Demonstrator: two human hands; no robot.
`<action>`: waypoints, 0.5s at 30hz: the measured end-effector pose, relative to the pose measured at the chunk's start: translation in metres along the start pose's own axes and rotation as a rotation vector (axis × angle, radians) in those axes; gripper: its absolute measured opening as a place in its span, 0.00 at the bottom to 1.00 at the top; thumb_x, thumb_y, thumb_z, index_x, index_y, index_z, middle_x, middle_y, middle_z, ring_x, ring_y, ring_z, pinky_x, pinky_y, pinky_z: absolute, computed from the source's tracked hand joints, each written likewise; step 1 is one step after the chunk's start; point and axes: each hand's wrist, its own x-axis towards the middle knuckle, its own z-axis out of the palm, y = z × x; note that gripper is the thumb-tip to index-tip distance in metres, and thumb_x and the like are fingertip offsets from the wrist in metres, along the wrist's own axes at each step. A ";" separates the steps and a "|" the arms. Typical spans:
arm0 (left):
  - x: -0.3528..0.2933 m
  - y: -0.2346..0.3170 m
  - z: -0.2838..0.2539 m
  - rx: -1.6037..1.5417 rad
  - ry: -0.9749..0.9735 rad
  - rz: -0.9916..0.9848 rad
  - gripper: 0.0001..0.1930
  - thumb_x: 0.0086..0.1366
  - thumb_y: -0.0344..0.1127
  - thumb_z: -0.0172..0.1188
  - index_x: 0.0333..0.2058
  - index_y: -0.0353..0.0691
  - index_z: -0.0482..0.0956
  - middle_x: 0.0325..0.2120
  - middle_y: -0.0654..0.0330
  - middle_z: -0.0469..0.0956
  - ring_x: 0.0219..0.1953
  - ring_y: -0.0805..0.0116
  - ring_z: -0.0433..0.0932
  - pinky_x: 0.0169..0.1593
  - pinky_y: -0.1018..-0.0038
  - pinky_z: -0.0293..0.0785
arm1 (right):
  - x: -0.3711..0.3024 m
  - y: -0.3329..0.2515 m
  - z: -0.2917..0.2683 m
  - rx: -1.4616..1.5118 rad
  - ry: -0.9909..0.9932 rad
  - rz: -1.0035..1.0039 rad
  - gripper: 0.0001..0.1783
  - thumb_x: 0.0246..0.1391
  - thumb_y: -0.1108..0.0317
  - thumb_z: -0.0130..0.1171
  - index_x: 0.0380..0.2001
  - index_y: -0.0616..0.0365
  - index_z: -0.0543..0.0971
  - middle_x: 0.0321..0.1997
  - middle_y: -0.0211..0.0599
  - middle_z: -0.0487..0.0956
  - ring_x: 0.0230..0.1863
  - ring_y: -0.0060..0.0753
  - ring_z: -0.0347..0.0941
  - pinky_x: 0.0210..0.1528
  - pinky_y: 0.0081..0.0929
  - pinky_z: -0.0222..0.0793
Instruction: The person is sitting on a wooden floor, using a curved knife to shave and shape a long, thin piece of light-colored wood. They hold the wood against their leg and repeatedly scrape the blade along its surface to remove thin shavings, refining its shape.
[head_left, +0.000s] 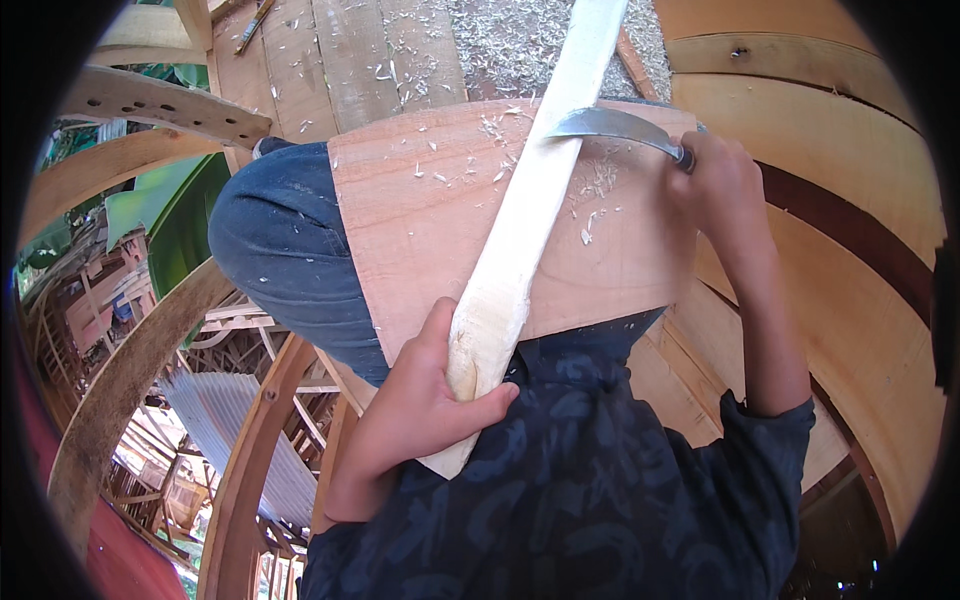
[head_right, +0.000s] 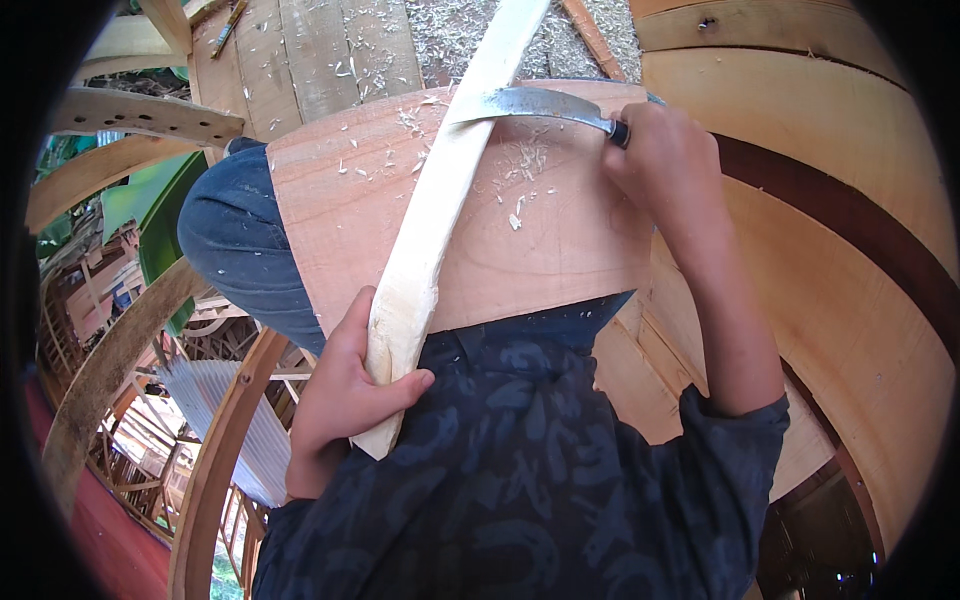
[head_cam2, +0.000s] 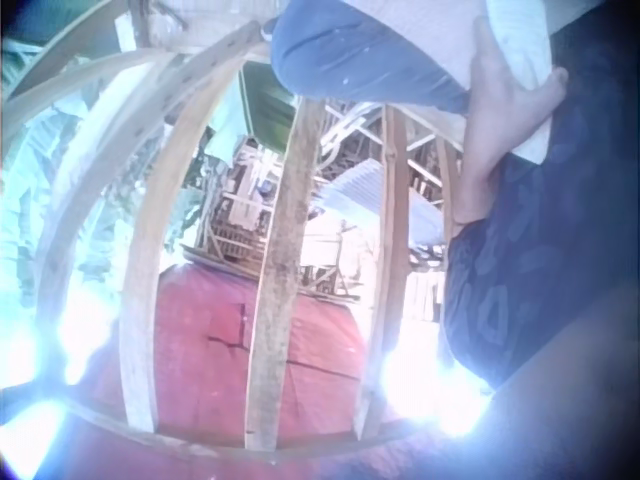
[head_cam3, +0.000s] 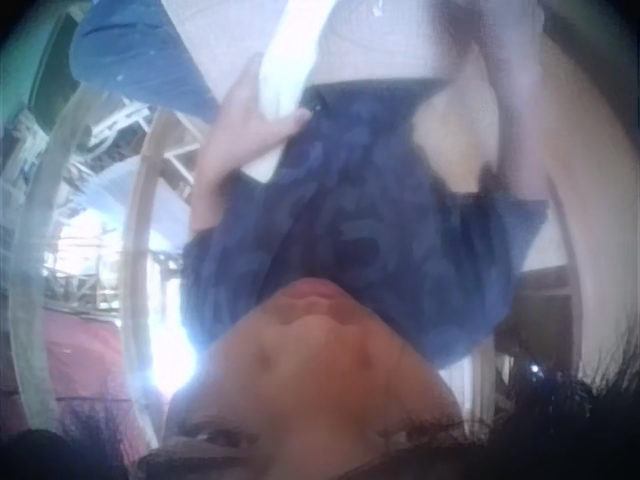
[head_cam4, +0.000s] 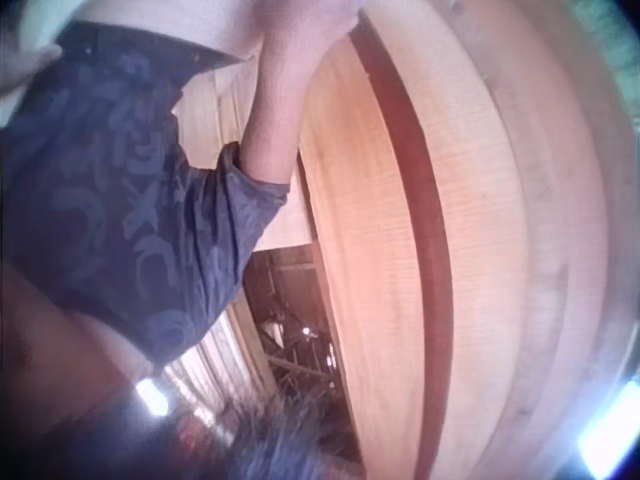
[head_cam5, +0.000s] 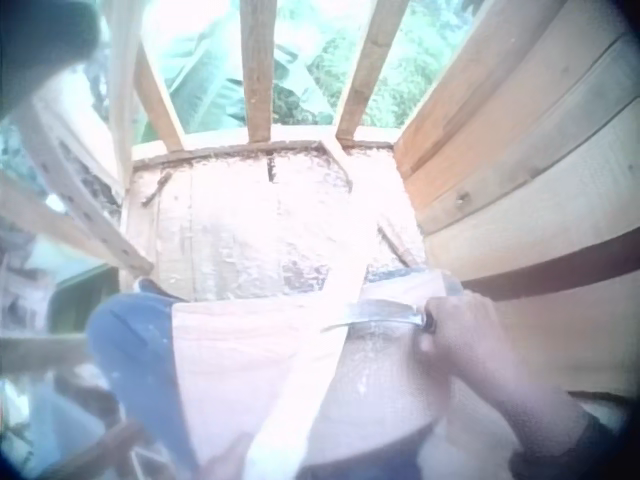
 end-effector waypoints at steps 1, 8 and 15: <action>0.001 0.000 0.001 0.027 0.013 0.050 0.33 0.50 0.36 0.68 0.51 0.31 0.62 0.35 0.48 0.76 0.39 0.63 0.77 0.44 0.69 0.72 | 0.006 0.007 0.005 -0.020 0.015 0.000 0.09 0.45 0.65 0.57 0.25 0.58 0.81 0.22 0.49 0.78 0.27 0.52 0.77 0.34 0.43 0.73; 0.004 0.001 0.002 0.056 0.025 0.072 0.33 0.51 0.36 0.67 0.52 0.31 0.62 0.35 0.48 0.76 0.39 0.62 0.77 0.43 0.69 0.72 | 0.020 0.012 0.015 -0.001 0.060 0.041 0.09 0.46 0.66 0.56 0.24 0.60 0.80 0.25 0.50 0.79 0.30 0.53 0.76 0.34 0.44 0.73; -0.002 0.008 0.002 -0.003 -0.047 -0.032 0.36 0.47 0.36 0.68 0.54 0.30 0.64 0.40 0.52 0.74 0.44 0.67 0.71 0.49 0.72 0.67 | 0.041 0.031 -0.002 0.003 0.070 0.156 0.12 0.49 0.65 0.55 0.22 0.64 0.78 0.21 0.53 0.76 0.25 0.56 0.74 0.30 0.46 0.70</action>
